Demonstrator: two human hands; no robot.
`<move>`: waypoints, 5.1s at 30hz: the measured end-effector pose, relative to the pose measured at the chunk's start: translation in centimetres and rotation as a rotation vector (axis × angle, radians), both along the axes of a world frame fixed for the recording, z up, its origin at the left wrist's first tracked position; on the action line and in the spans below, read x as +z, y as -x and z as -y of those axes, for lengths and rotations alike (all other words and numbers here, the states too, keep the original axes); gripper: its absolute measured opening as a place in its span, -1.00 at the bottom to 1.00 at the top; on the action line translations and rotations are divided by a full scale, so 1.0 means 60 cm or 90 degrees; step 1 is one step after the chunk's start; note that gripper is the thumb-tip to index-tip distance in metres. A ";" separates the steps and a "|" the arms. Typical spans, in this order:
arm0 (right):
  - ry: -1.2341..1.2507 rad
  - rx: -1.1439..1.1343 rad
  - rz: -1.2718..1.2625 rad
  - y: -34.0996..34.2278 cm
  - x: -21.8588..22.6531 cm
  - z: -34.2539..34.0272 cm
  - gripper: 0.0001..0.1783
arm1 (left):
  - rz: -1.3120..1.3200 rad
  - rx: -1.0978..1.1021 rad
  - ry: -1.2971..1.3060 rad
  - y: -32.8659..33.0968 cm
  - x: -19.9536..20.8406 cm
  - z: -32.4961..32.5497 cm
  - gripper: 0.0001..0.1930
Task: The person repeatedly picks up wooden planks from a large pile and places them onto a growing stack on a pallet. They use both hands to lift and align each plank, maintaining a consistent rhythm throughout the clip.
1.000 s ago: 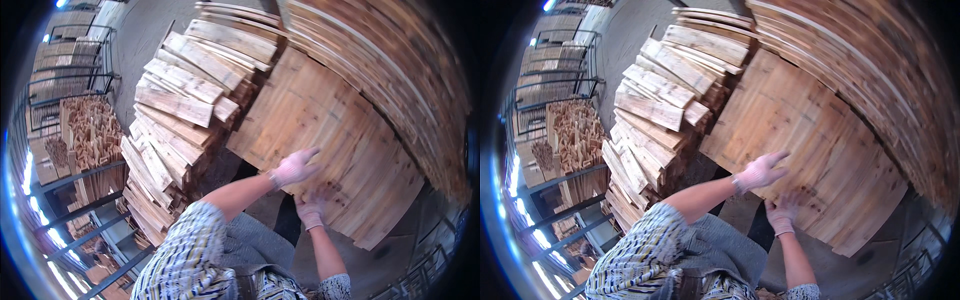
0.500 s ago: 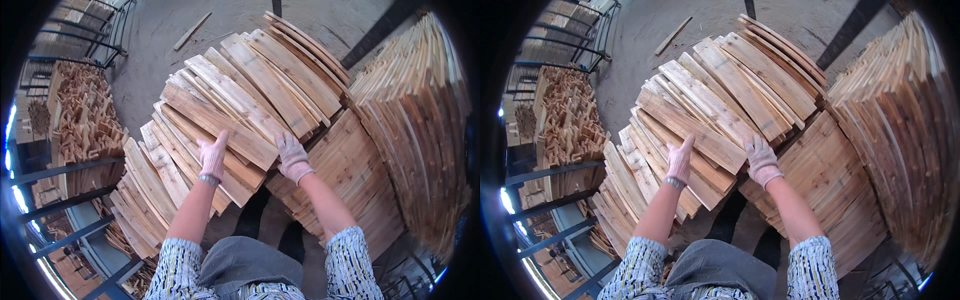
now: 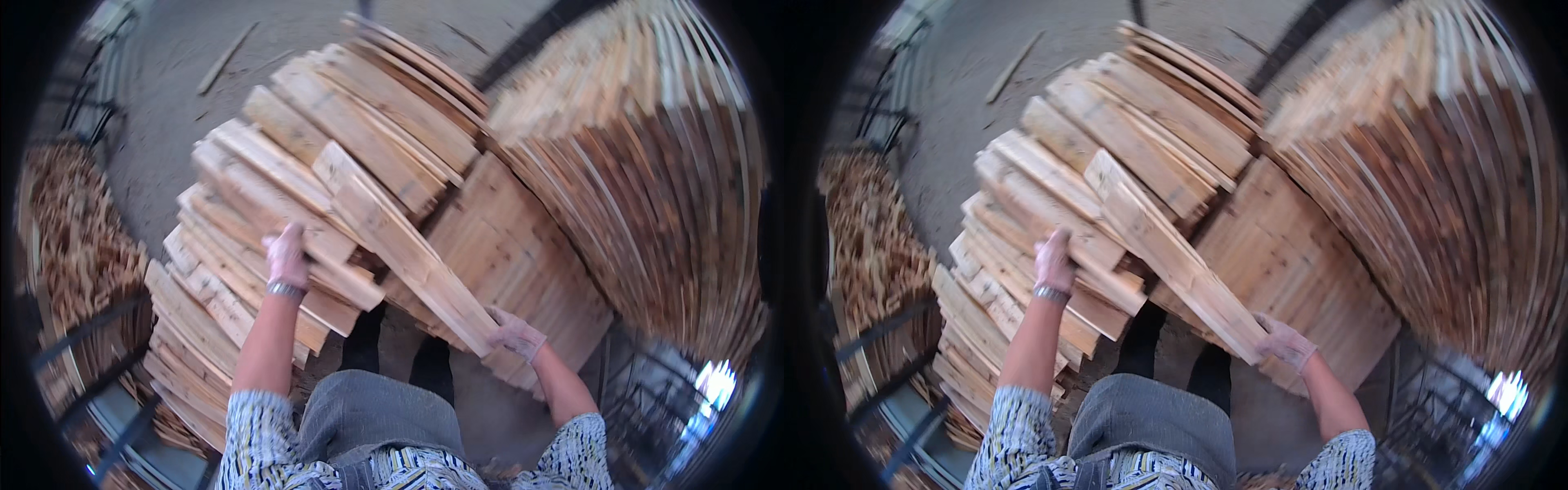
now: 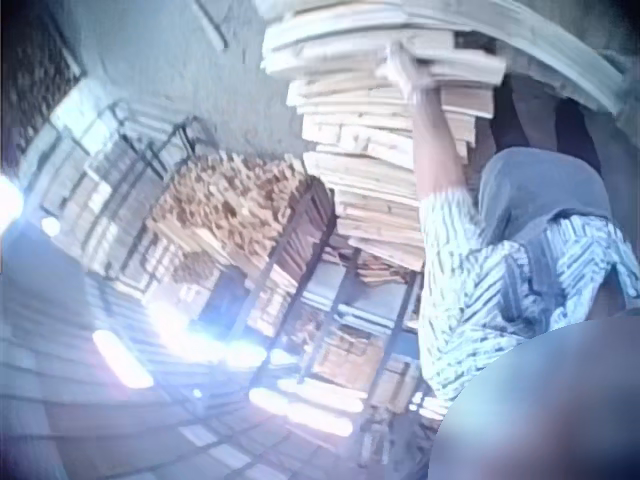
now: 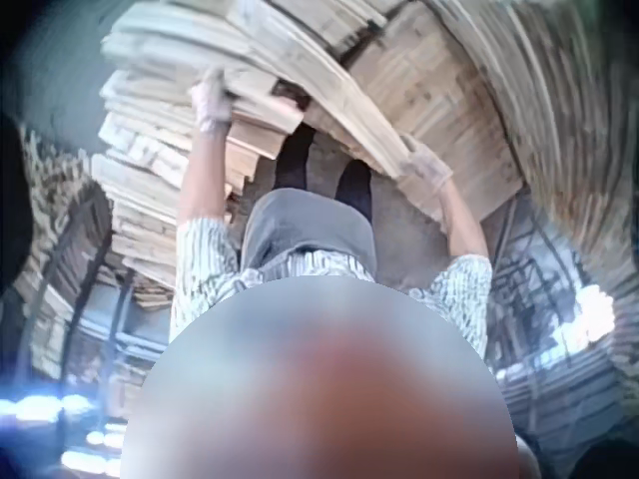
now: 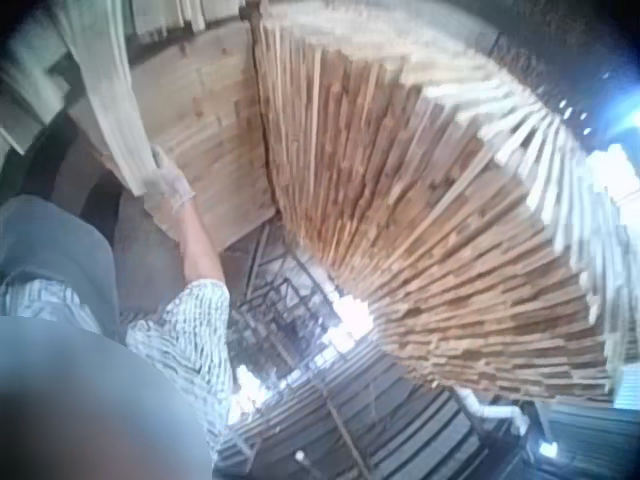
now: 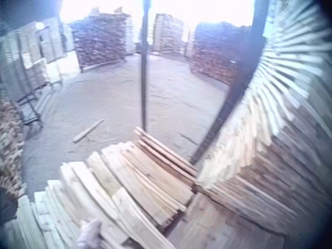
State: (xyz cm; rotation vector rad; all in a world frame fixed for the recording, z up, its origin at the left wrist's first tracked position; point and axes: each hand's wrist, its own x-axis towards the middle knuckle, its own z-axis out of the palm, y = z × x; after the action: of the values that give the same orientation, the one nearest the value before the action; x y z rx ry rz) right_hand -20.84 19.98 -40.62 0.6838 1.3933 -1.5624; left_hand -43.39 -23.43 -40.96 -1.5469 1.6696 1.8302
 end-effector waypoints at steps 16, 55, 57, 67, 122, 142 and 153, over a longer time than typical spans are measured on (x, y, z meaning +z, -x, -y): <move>-0.592 0.415 -0.029 -0.291 -0.041 -0.177 0.18 | -0.165 -0.473 -0.021 -0.351 0.085 -0.244 0.09; -0.866 0.289 -0.134 -0.339 -0.190 -0.788 -0.08 | -0.339 -1.389 0.882 -0.081 -0.316 -0.890 0.05; -0.868 0.428 -0.074 -0.268 -0.230 -0.790 -0.06 | -0.409 -1.388 0.876 -0.074 -0.340 -0.887 0.06; -0.944 0.288 -0.254 -0.208 -0.239 -0.585 -0.19 | -0.532 -1.342 0.899 -0.059 -0.353 -0.851 -0.03; -0.376 -1.117 0.167 -0.483 -0.030 -0.120 -0.18 | -0.076 -0.479 0.445 -0.286 -0.023 -0.030 -0.42; -0.422 -0.614 -0.026 -0.264 -0.038 -0.038 -0.30 | 0.242 -0.062 0.487 -0.002 -0.083 -0.034 -0.26; -0.497 -0.451 -0.081 -0.280 -0.038 -0.053 -0.18 | 0.562 -1.228 0.816 -0.042 -0.066 0.068 -0.57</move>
State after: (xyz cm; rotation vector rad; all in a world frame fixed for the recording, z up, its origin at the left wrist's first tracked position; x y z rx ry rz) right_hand -4.06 23.15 -42.92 1.7152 2.0107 -1.5497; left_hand -40.85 -27.53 -44.90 -0.0425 2.0972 -0.8317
